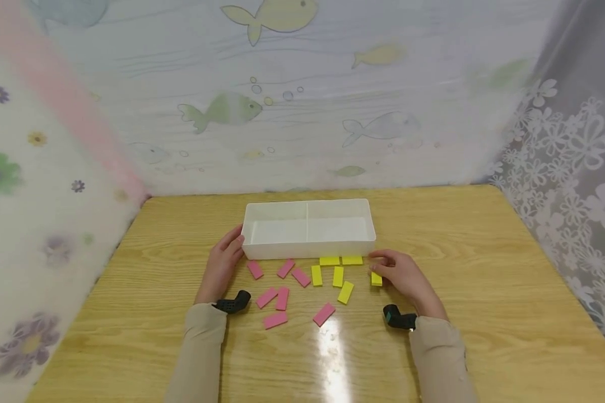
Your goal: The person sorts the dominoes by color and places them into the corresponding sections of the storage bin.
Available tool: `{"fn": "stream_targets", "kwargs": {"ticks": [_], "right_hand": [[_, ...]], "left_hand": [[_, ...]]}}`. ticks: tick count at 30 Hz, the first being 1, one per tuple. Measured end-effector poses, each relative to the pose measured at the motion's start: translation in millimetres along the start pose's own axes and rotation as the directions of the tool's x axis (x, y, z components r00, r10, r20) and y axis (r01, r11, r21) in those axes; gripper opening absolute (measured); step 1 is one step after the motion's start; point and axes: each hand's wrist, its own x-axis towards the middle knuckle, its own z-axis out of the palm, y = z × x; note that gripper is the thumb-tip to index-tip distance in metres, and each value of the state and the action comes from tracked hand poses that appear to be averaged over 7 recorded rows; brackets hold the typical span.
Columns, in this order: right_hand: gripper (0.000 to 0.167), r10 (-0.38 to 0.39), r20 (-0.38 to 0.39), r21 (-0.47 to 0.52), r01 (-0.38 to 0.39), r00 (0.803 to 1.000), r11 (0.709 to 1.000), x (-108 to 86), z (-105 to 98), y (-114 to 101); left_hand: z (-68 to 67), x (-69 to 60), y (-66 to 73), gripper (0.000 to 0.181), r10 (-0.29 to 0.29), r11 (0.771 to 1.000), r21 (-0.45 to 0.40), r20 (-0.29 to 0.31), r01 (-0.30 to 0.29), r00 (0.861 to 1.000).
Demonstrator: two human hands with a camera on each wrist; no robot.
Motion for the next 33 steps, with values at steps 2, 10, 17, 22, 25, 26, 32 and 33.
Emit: {"fn": "stream_targets", "kwargs": {"ticks": [2,10,17,22,25,26,32,33], "right_hand": [[0.043,0.009,-0.004,0.024,-0.009,1.0,1.0,1.4,-1,2],[0.04,-0.028,0.028,0.005,0.028,0.999,1.0,3.3,-1,2],[0.043,-0.019,0.036,-0.053,0.021,0.999,0.998,0.8,1,-6],[0.046,0.057,-0.011,0.003,-0.057,0.998,0.998,0.5,2,-3],[0.046,0.086,-0.032,0.054,-0.084,0.996,0.995,0.9,4,-1],[0.046,0.086,-0.03,0.072,-0.083,0.996,0.994,1.3,4,0],[0.04,0.035,-0.002,0.109,-0.035,0.999,0.993,0.4,4,-1],[0.039,0.032,0.003,0.093,-0.032,0.999,0.995,-0.3,4,-2]], "left_hand": [[-0.1,-0.1,0.5,0.049,-0.001,1.0,0.005,-0.005,0.001,1.0],[-3.8,6.7,-12.7,0.043,0.011,0.999,0.051,-0.013,-0.01,1.0],[-3.3,12.1,-18.5,0.045,0.026,1.0,-0.012,0.004,-0.026,1.0],[0.1,15.3,-15.8,0.046,0.03,1.0,-0.003,0.023,-0.03,0.999],[1.5,13.0,-9.2,0.046,0.016,1.0,0.004,0.019,-0.016,1.0],[2.3,11.4,-5.9,0.046,0.008,1.0,0.0,0.017,-0.008,1.0],[6.3,6.3,6.4,0.048,-0.012,1.0,-0.012,0.016,0.012,1.0],[6.0,6.9,6.1,0.049,-0.008,1.0,-0.014,0.017,0.009,1.0]]}}
